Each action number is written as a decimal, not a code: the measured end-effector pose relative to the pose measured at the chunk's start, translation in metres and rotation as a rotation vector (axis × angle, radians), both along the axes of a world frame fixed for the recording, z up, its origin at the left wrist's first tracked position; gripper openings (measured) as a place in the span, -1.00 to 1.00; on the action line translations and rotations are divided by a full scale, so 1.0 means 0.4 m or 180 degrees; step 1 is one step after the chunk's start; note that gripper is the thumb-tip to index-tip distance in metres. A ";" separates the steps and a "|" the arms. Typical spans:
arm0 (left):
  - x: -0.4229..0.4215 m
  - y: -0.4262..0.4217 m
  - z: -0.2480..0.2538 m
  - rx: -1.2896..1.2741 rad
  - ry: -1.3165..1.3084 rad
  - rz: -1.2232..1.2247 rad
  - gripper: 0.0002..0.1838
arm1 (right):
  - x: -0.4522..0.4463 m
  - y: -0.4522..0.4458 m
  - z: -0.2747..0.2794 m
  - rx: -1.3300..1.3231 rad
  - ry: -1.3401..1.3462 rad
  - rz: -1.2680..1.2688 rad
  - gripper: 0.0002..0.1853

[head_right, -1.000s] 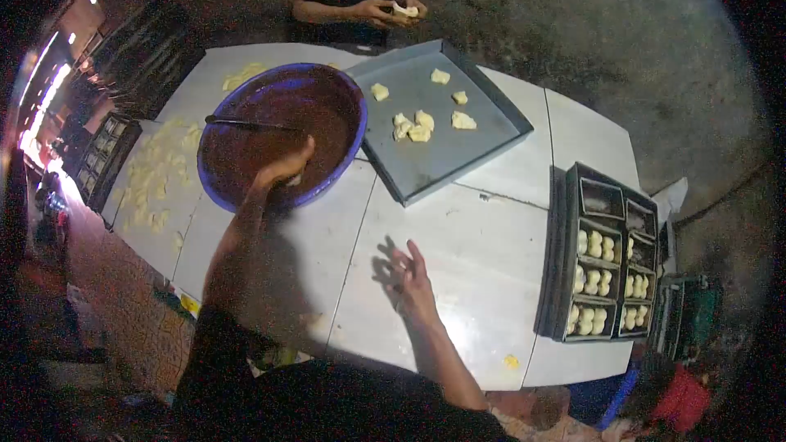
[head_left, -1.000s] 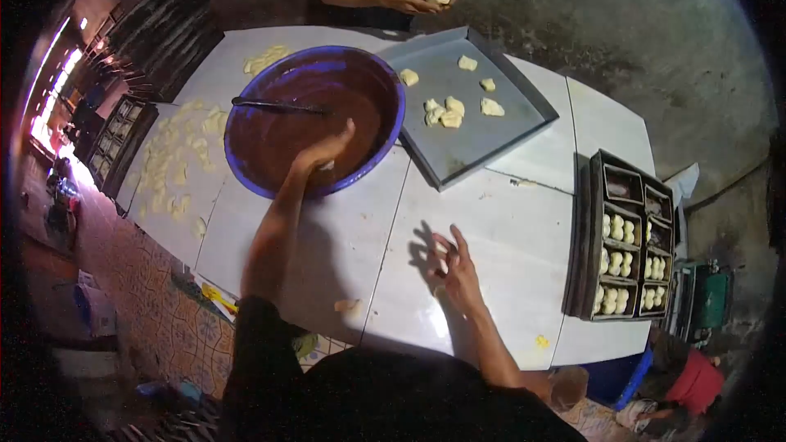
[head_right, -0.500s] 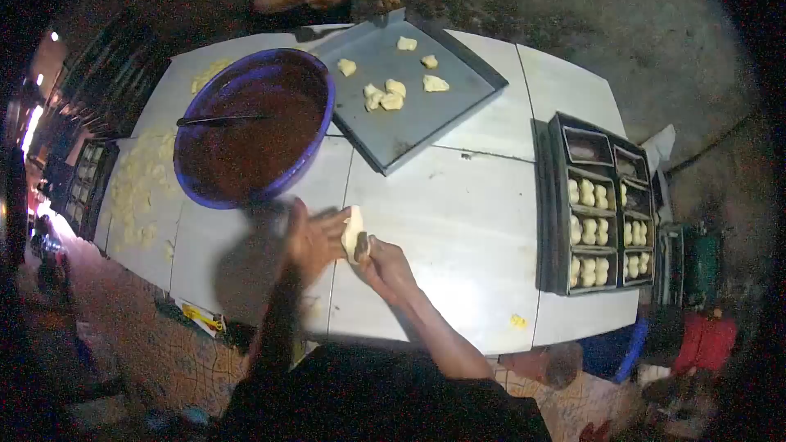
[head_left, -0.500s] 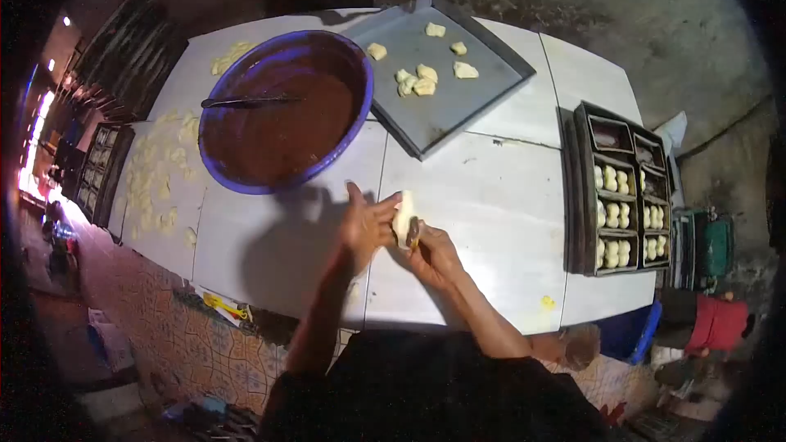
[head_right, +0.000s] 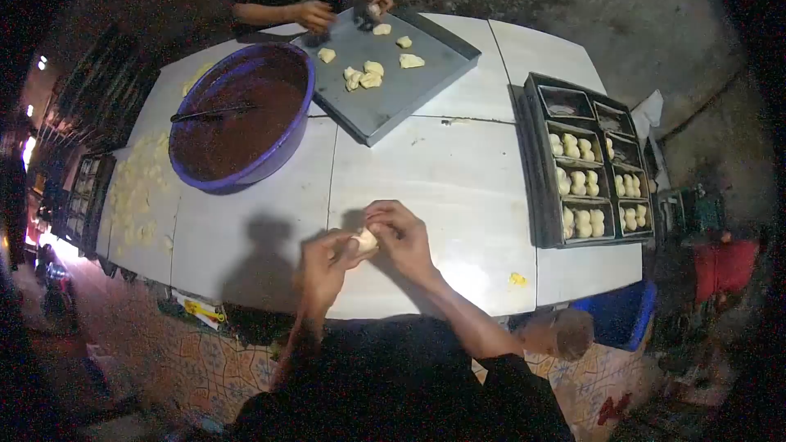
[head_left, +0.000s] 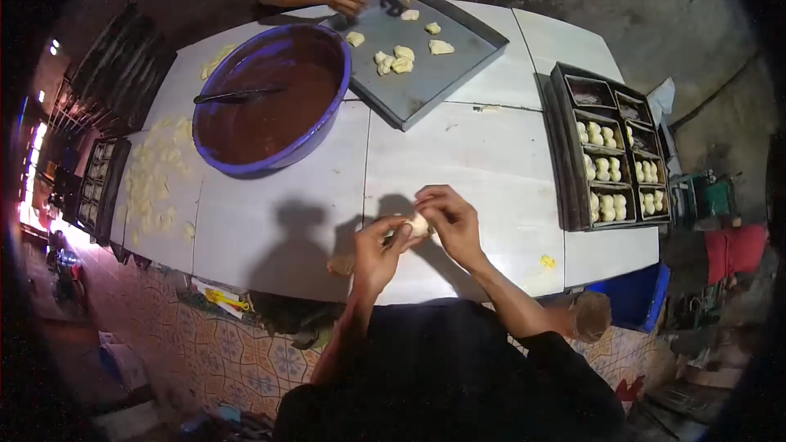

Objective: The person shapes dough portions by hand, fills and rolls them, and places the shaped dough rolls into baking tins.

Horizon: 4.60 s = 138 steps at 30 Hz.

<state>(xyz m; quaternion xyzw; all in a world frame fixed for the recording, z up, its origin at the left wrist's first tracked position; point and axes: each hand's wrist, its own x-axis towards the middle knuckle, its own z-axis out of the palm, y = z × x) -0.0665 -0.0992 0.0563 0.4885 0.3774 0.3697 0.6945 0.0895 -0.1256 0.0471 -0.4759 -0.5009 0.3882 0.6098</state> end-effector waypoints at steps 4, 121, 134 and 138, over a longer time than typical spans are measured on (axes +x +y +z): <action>0.010 -0.032 -0.045 -0.0296 0.0069 0.0212 -0.76 | -0.021 -0.058 -0.012 -0.0135 -0.0950 0.0181 -0.82; -0.025 0.124 0.024 0.0104 0.0137 0.0409 -0.58 | -0.108 0.087 -0.046 -0.0289 -0.0059 -0.0513 -0.64; 0.051 -0.025 -0.009 0.0786 0.0385 0.0076 -0.83 | 0.049 -0.068 0.056 0.0344 -0.1104 0.0016 -0.72; 0.090 -0.042 0.004 -0.0246 0.0287 0.0209 -0.77 | 0.077 -0.091 0.008 -0.0176 -0.1114 0.0121 -0.71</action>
